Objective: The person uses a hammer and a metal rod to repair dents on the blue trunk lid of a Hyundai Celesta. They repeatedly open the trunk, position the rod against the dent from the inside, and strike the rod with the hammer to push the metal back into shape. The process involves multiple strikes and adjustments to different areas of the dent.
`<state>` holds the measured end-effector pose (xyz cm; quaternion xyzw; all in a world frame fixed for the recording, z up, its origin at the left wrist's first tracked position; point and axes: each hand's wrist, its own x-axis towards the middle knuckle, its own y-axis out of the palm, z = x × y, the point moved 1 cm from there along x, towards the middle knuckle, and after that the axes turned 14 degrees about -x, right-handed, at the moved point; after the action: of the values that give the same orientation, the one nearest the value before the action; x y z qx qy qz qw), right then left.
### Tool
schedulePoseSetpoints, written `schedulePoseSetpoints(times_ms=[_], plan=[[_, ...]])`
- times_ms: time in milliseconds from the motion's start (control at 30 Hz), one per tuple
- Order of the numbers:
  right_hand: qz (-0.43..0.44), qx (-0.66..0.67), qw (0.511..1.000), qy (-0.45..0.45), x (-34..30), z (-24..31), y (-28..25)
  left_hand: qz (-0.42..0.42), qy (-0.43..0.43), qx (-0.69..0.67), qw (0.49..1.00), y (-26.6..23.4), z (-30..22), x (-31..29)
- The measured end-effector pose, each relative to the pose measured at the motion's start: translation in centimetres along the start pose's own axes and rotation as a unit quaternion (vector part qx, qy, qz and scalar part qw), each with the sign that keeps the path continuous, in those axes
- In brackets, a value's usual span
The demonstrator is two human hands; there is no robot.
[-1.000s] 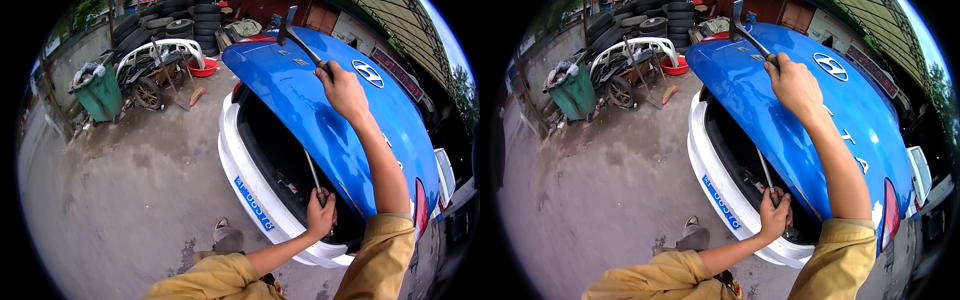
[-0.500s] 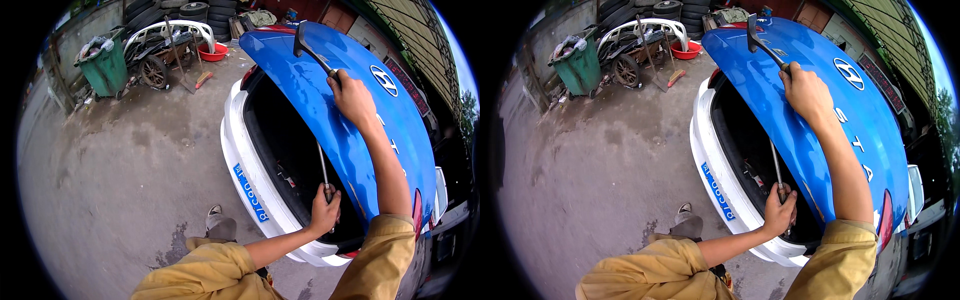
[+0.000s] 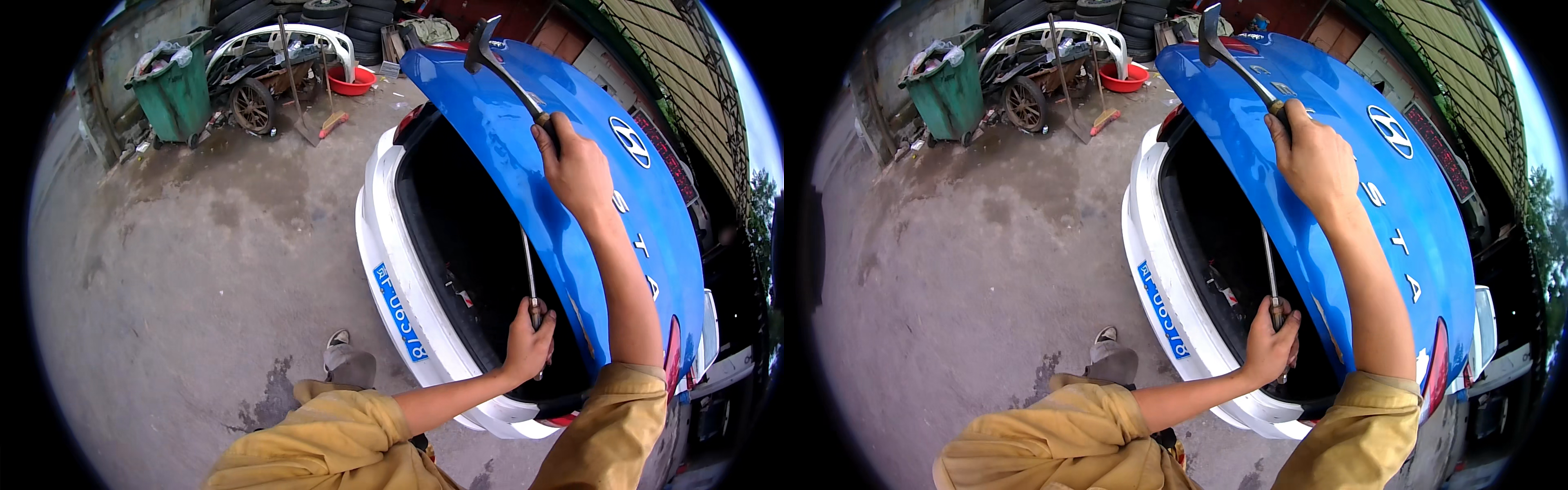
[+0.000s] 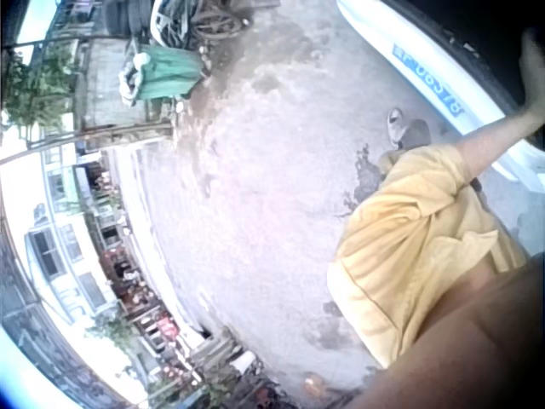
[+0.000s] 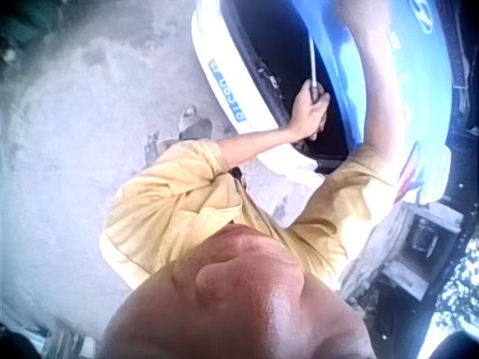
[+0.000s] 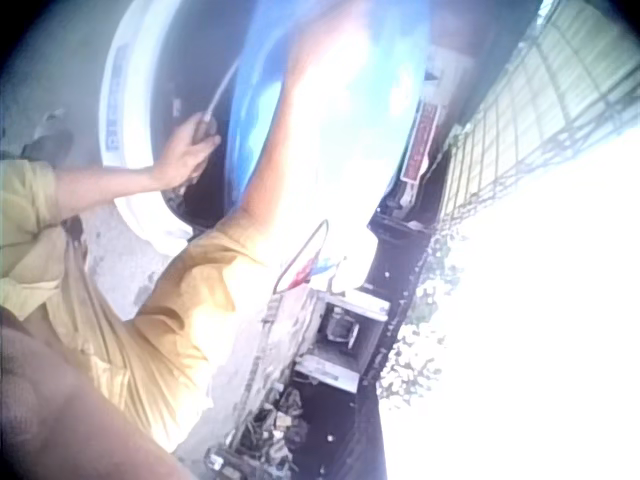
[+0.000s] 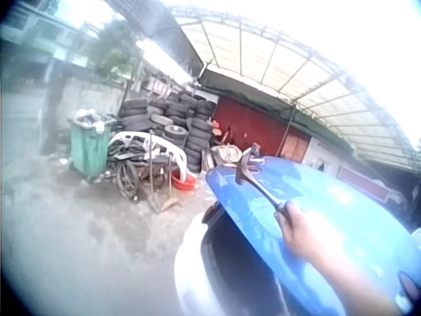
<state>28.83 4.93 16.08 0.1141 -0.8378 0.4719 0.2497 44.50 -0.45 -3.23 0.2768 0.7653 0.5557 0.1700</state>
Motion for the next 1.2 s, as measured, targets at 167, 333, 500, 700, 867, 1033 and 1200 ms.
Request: schedulePoseSetpoints(times_ms=[167,333,500,700,867,1033,1200], plan=[[0.045,-0.041,0.998,0.007,0.8,1.2,0.0,-0.003,0.021,0.015,1.0,0.0,0.0,0.5],[0.06,-0.024,0.998,0.023,0.3,0.6,0.2,0.001,0.015,0.013,1.0,0.1,-0.1,0.4],[0.027,-0.004,1.0,0.016,-0.6,0.1,-0.4,-0.003,0.012,0.021,1.0,0.1,-0.4,0.3],[0.048,-0.038,0.998,0.02,-0.5,-1.2,-0.5,0.002,0.015,0.017,1.0,0.2,-0.1,0.3],[0.027,-0.013,0.999,0.013,-2.2,-1.4,0.5,0.002,0.012,0.016,1.0,0.6,0.0,0.3],[0.005,0.019,0.999,0.035,-1.1,-1.5,-1.3,-0.012,0.005,0.02,1.0,0.8,-0.2,0.0],[0.041,-0.038,0.998,0.018,-0.6,-1.6,-0.3,0.004,0.018,0.02,1.0,1.5,0.0,0.1]])
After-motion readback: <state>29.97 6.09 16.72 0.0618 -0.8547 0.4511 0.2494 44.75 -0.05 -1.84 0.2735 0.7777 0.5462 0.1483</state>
